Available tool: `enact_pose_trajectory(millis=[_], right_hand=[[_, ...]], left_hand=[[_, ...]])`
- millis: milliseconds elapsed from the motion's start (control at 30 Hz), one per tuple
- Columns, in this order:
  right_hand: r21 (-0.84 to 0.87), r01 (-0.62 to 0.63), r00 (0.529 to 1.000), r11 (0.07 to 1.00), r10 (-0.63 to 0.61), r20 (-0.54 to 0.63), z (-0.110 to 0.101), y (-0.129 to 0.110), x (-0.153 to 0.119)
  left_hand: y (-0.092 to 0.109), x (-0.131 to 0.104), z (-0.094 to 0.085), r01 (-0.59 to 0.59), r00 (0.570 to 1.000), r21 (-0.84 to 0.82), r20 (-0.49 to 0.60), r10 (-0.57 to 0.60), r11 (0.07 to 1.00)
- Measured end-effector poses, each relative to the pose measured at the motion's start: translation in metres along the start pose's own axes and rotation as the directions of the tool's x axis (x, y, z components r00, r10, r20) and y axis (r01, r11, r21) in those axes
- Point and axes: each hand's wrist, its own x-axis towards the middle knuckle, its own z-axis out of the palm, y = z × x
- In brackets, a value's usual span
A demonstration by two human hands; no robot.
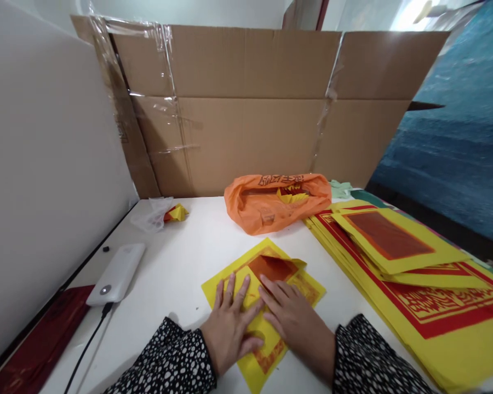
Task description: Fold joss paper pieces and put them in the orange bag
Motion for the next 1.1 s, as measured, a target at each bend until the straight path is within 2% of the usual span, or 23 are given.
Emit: enact_pose_trajectory(millis=[100, 167, 233, 300, 333, 367, 400, 467, 600, 733, 800, 867, 933, 967, 1033, 1100], right_hand=[[0.050, 0.023, 0.999, 0.998, -0.022, -0.025, -0.016, 0.010, -0.020], [0.169, 0.012, 0.997, 0.986, 0.002, -0.082, -0.034, 0.026, -0.016], [0.312, -0.098, 0.974, 0.945, 0.156, -0.167, -0.050, 0.047, 0.001], [0.445, -0.243, 0.899, 0.862, 0.373, -0.232, -0.056, 0.070, 0.025], [0.497, -0.275, 0.888, 0.823, 0.415, -0.197, -0.054, 0.080, 0.036], [0.539, -0.298, 0.900, 0.788, 0.421, -0.118, -0.049, 0.089, 0.045], [0.568, -0.323, 0.915, 0.757, 0.403, -0.017, -0.042, 0.096, 0.052], [0.575, -0.331, 0.934, 0.748, 0.346, 0.087, -0.024, 0.103, 0.060], [0.484, -0.313, 0.949, 0.817, 0.287, 0.130, -0.002, 0.100, 0.059], [0.494, -0.354, 0.934, 0.794, 0.331, 0.137, -0.008, 0.090, 0.057], [0.543, -0.304, 0.945, 0.783, 0.322, 0.066, -0.020, 0.083, 0.057], [0.543, -0.184, 0.961, 0.820, 0.267, -0.077, -0.034, 0.073, 0.054], [0.441, -0.021, 0.965, 0.897, 0.134, -0.225, -0.045, 0.061, 0.047], [0.368, 0.056, 0.964, 0.928, 0.046, -0.262, -0.048, 0.055, 0.042], [0.246, 0.185, 0.961, 0.952, -0.123, -0.249, -0.050, 0.045, 0.030], [0.191, 0.263, 0.956, 0.946, -0.229, -0.183, -0.046, 0.039, 0.019]], left_hand=[[0.006, 0.004, -0.002, -0.007, 1.000, -0.033, -0.008, 0.007, 0.999], [0.010, 0.007, -0.003, -0.001, 1.000, -0.048, -0.017, 0.000, 0.999], [0.011, 0.012, -0.005, -0.002, 1.000, -0.061, -0.017, 0.001, 0.998], [0.008, 0.017, -0.011, 0.003, 1.000, -0.087, -0.016, -0.005, 0.996], [0.006, 0.021, -0.014, 0.016, 1.000, -0.106, -0.018, -0.018, 0.994], [0.004, 0.025, -0.018, 0.032, 0.999, -0.126, -0.024, -0.035, 0.992], [0.000, 0.029, -0.021, 0.046, 0.998, -0.144, -0.036, -0.051, 0.989], [-0.007, 0.038, -0.026, 0.062, 0.994, -0.171, -0.075, -0.076, 0.983], [-0.026, 0.053, -0.022, 0.060, 0.980, -0.262, -0.170, -0.107, 0.963], [-0.037, 0.062, -0.018, 0.008, 0.964, -0.392, -0.241, -0.111, 0.920], [-0.039, 0.064, -0.023, -0.002, 0.952, -0.404, -0.281, -0.122, 0.915], [-0.040, 0.062, -0.030, -0.008, 0.931, -0.348, -0.344, -0.120, 0.937], [-0.043, 0.055, -0.033, -0.064, 0.914, -0.232, -0.404, -0.036, 0.971], [-0.045, 0.051, -0.032, -0.107, 0.907, -0.170, -0.421, 0.026, 0.980], [-0.049, 0.040, -0.024, -0.182, 0.905, -0.094, -0.405, 0.130, 0.979], [-0.052, 0.030, -0.011, -0.199, 0.922, -0.099, -0.356, 0.152, 0.975]])
